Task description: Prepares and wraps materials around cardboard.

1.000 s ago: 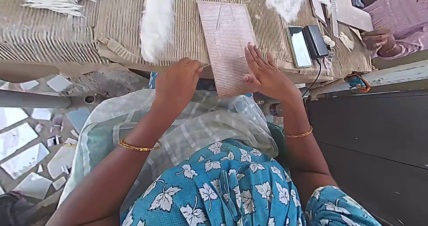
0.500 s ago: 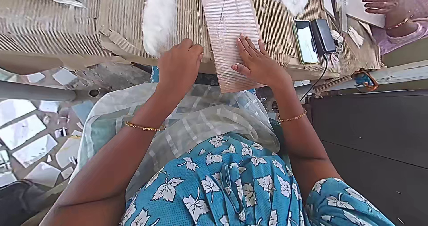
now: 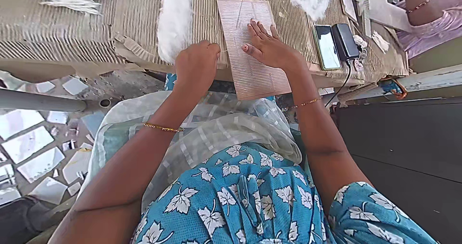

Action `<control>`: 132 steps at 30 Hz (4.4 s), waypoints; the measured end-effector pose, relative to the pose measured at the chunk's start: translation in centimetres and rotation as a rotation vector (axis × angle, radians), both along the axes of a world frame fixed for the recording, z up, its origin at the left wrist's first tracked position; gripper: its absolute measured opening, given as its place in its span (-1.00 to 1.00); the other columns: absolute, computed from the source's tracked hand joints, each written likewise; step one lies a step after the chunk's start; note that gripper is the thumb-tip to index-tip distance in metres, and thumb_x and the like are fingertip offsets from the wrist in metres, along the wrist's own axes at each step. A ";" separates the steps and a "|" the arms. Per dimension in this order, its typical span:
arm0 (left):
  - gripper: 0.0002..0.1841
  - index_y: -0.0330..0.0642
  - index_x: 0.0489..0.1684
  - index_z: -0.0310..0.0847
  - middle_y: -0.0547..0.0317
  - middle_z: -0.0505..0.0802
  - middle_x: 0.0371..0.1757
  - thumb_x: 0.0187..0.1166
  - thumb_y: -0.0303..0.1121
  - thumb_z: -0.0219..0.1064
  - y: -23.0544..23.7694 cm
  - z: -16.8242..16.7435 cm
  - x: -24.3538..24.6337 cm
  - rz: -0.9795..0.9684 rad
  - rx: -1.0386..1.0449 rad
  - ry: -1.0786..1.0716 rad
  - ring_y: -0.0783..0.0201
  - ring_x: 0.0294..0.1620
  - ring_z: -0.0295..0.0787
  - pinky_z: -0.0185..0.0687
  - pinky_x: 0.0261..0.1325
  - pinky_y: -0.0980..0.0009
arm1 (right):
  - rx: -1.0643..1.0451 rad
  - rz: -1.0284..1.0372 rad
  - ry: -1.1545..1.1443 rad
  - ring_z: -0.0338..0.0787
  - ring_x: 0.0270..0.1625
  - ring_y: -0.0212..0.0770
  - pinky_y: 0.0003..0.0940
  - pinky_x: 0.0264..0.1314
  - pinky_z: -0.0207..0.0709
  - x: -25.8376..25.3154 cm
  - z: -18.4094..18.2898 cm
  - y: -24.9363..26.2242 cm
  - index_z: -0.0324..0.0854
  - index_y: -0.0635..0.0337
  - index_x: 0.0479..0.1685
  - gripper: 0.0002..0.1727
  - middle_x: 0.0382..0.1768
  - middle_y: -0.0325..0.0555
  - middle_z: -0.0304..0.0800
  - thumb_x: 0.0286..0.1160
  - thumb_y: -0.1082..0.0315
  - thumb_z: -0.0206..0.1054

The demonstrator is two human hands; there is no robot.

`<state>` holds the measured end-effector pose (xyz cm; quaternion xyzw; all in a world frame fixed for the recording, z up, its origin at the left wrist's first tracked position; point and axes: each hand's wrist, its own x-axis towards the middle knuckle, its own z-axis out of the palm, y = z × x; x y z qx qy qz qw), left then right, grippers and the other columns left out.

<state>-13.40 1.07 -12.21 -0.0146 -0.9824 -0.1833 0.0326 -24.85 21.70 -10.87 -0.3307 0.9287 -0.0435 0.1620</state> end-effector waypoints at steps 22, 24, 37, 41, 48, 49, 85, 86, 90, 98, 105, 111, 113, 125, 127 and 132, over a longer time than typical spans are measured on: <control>-0.67 -0.32 0.30 0.71 -0.34 0.78 0.20 0.85 -0.46 0.03 1.0 1.0 0.2 -0.042 0.004 -0.058 -0.38 0.19 0.77 0.64 0.07 -0.27 | -0.019 -0.083 0.016 -0.32 0.96 0.03 0.28 0.89 -0.63 1.1 1.6 3.6 -0.24 0.27 0.93 0.05 0.93 0.09 -0.28 0.70 -0.44 -0.42; -0.67 -0.32 0.31 0.70 -0.34 0.76 0.24 0.84 -0.48 0.03 1.3 1.1 -1.0 -0.025 -0.040 -0.116 -0.39 0.20 0.75 0.64 0.05 -0.29 | 0.009 -0.097 -0.007 -0.33 0.96 0.02 0.30 0.88 -0.68 -1.1 0.6 2.3 -0.26 0.28 0.93 0.04 0.94 0.09 -0.32 0.72 -0.43 -0.40; -0.71 -0.30 0.19 0.78 -0.30 0.83 0.06 0.83 -0.41 0.12 0.9 -1.4 2.8 -0.126 0.122 0.091 -0.36 0.04 0.83 0.67 -0.07 -0.27 | -0.098 -0.099 0.078 -0.15 0.95 0.07 0.37 0.86 -0.53 8.9 -0.8 9.8 -0.04 0.25 0.90 0.03 0.91 0.06 -0.07 0.70 -0.43 -0.40; -0.72 -0.20 0.14 0.82 -0.10 0.89 -0.02 0.82 -0.31 0.19 -0.6 -2.7 4.9 -0.064 0.449 0.134 -0.02 -0.05 0.86 0.72 0.05 -0.03 | -0.593 -0.311 0.039 0.14 0.87 -0.11 -0.06 0.89 -0.03 11.6 -0.3 10.2 -0.03 0.23 0.90 -0.13 0.88 0.02 0.04 0.82 -0.25 -0.21; -0.79 -0.13 0.08 0.83 0.23 0.89 -0.10 0.75 -0.32 0.28 -1.8 -4.3 7.1 -0.015 0.808 0.095 0.47 -0.16 0.84 0.79 0.01 0.47 | -1.387 -0.683 -0.368 0.84 0.12 -0.33 -0.38 0.21 0.72 8.8 0.2 1.5 0.55 0.18 0.43 -0.61 0.14 -0.21 0.82 0.89 0.23 -0.04; -0.80 -0.14 0.08 0.82 0.23 0.90 -0.10 0.75 -0.32 0.28 -2.0 -4.4 7.2 -0.009 0.829 0.088 0.47 -0.16 0.85 0.80 0.01 0.45 | -1.429 -0.705 -0.405 0.85 0.06 -0.35 -0.41 0.16 0.74 8.4 0.4 0.4 0.61 0.17 0.34 -0.65 0.08 -0.22 0.84 0.88 0.26 -0.01; -0.75 -0.21 0.03 0.83 0.36 0.90 -0.25 0.73 -0.27 0.27 -1.5 -6.2 8.4 -0.130 1.052 0.004 0.64 -0.36 0.81 0.75 -0.22 0.71 | -1.682 -0.881 -0.791 0.79 -0.37 -0.49 -0.62 -0.20 0.70 7.2 0.0 -3.2 0.65 0.09 -0.20 -0.79 -0.38 -0.30 0.79 0.80 0.40 0.13; -0.75 -0.21 0.01 0.83 0.35 0.90 -0.25 0.73 -0.27 0.26 -1.5 -6.2 8.4 -0.126 1.036 0.004 0.64 -0.36 0.81 0.75 -0.22 0.70 | -1.679 -0.882 -0.786 0.78 -0.36 -0.49 -0.62 -0.19 0.70 7.2 0.0 -3.1 0.65 0.09 -0.20 -0.80 -0.38 -0.31 0.79 0.80 0.40 0.14; -0.74 -0.21 -0.01 0.83 0.33 0.90 -0.23 0.73 -0.26 0.24 -1.8 -6.0 8.4 -0.117 0.987 -0.019 0.64 -0.33 0.81 0.76 -0.20 0.69 | -1.701 -0.898 -0.735 0.79 -0.37 -0.50 -0.63 -0.20 0.70 6.7 0.4 -2.6 0.66 0.09 -0.22 -0.79 -0.41 -0.31 0.80 0.80 0.39 0.14; -0.74 -0.22 -0.02 0.83 0.32 0.89 -0.24 0.72 -0.27 0.24 -1.3 -6.6 8.7 -0.145 0.997 -0.105 0.63 -0.38 0.79 0.73 -0.25 0.68 | -1.817 -0.956 -0.539 0.78 -0.37 -0.50 -0.64 -0.20 0.70 4.0 3.2 1.2 0.59 0.08 -0.23 -0.81 -0.40 -0.29 0.77 0.80 0.36 0.15; -0.77 -0.23 -0.03 0.82 0.36 0.91 -0.23 0.69 -0.33 0.25 -1.0 -6.6 8.7 -0.132 1.130 -0.192 0.61 -0.40 0.80 0.73 -0.29 0.69 | -1.887 -1.009 -0.362 0.77 -0.36 -0.47 -0.61 -0.26 0.69 1.4 4.1 5.3 0.57 0.11 0.01 -0.92 -0.29 -0.25 0.76 0.77 0.35 0.21; -0.78 -0.23 -0.02 0.82 0.39 0.89 -0.29 0.68 -0.35 0.26 -0.7 -6.9 8.7 -0.133 1.145 -0.225 0.64 -0.45 0.76 0.69 -0.34 0.73 | -1.954 -1.172 -0.232 0.66 -0.40 -0.45 -0.59 -0.32 0.61 -0.8 3.7 8.2 0.52 0.06 0.07 -0.88 -0.25 -0.26 0.65 0.73 0.28 0.27; -0.78 -0.24 -0.02 0.82 0.38 0.90 -0.29 0.68 -0.36 0.26 -0.7 -7.0 8.7 -0.137 1.148 -0.234 0.63 -0.45 0.77 0.69 -0.34 0.72 | -1.961 -1.215 -0.175 0.64 -0.45 -0.46 -0.58 -0.34 0.60 -1.2 3.6 8.7 0.52 0.03 -0.02 -0.91 -0.36 -0.30 0.62 0.73 0.25 0.27; -0.77 -0.23 0.06 0.80 0.26 0.88 -0.23 0.76 -0.34 0.25 -0.8 -6.7 8.6 -0.169 1.046 -0.449 0.52 -0.34 0.81 0.78 -0.16 0.54 | -1.859 -1.187 -0.137 0.68 -0.10 -0.47 -0.57 -0.05 0.60 -1.6 4.6 6.2 0.45 0.01 0.32 -0.70 0.00 -0.32 0.63 0.72 0.23 0.28; -0.73 -0.24 0.12 0.79 0.19 0.88 -0.18 0.80 -0.28 0.22 -1.5 -6.4 8.4 -0.183 1.028 -0.500 0.48 -0.28 0.81 0.76 -0.07 0.49 | -1.668 -1.085 -0.210 0.72 -0.11 -0.50 -0.58 -0.08 0.63 -2.9 5.0 1.8 0.48 -0.04 0.28 -0.74 -0.02 -0.37 0.67 0.73 0.21 0.28; -0.66 -0.29 0.17 0.77 -0.01 0.88 -0.13 0.84 -0.23 0.16 -2.3 -6.1 7.9 -0.256 0.989 -0.463 0.26 -0.21 0.82 0.73 0.05 0.27 | -0.963 -0.464 -0.208 0.61 -0.35 -0.60 -0.60 -0.16 0.53 -4.7 6.8 -13.7 0.64 0.06 -0.14 -0.93 -0.37 -0.47 0.67 0.65 0.29 0.35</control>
